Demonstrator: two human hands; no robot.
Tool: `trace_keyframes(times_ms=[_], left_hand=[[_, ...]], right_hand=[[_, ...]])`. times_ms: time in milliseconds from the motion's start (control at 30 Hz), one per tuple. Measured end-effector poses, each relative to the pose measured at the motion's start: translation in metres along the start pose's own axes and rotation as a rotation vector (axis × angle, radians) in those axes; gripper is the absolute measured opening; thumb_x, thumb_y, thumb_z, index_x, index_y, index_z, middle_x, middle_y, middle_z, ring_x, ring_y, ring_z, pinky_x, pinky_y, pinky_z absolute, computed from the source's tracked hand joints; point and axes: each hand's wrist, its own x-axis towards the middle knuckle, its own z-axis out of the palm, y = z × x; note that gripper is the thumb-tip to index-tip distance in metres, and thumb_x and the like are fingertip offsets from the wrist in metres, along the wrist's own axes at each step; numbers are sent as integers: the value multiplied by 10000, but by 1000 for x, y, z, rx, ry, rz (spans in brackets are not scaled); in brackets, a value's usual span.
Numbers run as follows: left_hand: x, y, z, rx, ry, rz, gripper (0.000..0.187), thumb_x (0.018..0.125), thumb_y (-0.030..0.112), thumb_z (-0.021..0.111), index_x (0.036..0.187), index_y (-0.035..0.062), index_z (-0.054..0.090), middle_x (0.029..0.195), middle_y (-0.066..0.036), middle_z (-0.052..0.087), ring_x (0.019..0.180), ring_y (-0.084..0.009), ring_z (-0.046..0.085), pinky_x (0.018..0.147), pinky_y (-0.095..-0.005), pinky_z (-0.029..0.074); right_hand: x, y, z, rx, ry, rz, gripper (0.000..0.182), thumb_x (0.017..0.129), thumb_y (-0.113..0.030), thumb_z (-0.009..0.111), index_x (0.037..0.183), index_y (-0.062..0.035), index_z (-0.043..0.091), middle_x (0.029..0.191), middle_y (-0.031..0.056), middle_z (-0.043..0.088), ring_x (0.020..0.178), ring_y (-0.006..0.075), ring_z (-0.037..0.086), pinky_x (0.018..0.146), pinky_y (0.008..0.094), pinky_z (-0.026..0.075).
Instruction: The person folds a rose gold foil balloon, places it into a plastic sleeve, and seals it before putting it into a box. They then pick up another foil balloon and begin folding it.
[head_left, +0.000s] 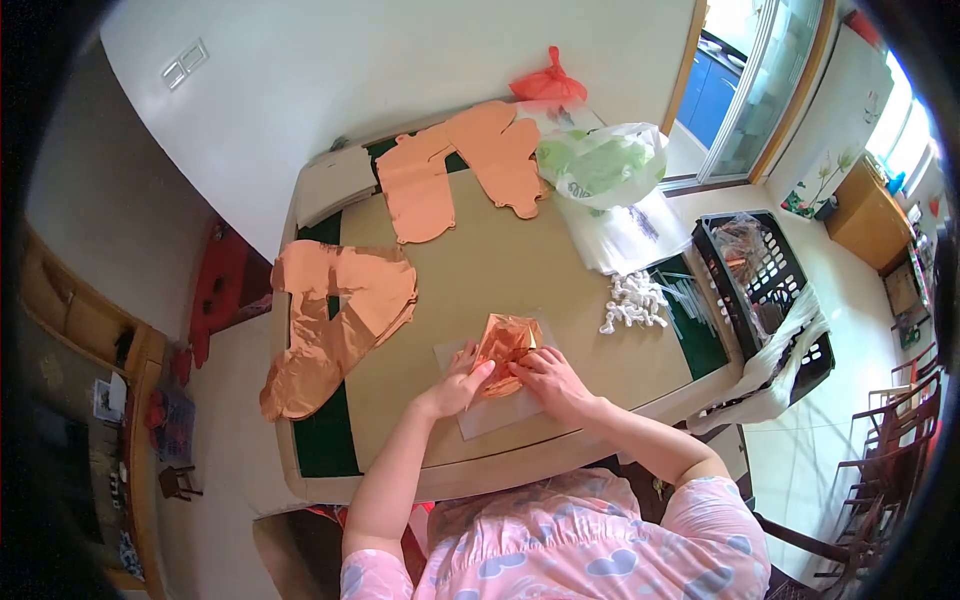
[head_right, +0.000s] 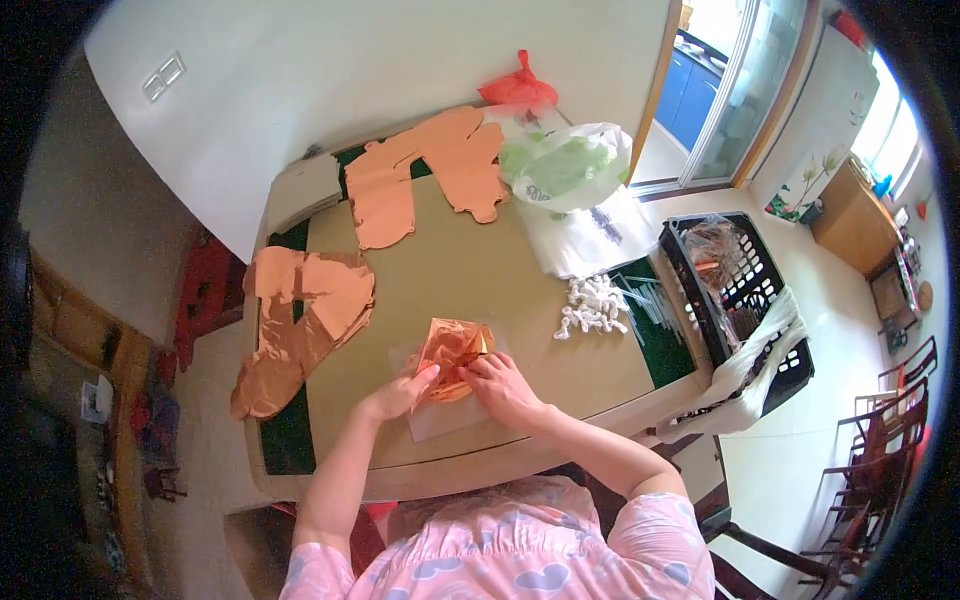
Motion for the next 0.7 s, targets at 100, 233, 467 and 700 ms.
trace_keyframes(times_ms=[100,233,467,700], left_hand=[[-2,3,6,120,41,63,559,990,391,321,1486,143,251,1550,-160,179,1420,-454,31,1142,-546,55],[-3,-4,29,681,118,108,581,986,363,388,1472,73,258,1541,-192,184,1420,-435,83,1140,-538,107],[-4,-8,35,653,123,119,547,991,376,359,1436,56,342,1552,-154,174,1418,-455,57,1131,-577,74],[-5,-4,31,589,141,124,518,994,373,343,1441,111,358,1546,-167,189,1425,-437,51,1140,-556,60]], right_hand=[[4,-6,5,-93,48,8,383,778,-92,569,1156,-35,606,1097,79,558,1084,256,501,1022,437,338],[0,-5,13,-105,138,-6,326,760,-91,609,1083,-51,629,1099,80,538,1075,269,495,1000,440,356],[-36,40,-36,-176,363,336,198,792,-53,603,988,-73,616,973,109,567,982,298,528,894,437,411],[-31,65,-22,-161,361,374,168,787,-70,629,953,-69,600,890,112,593,896,307,559,837,408,435]])
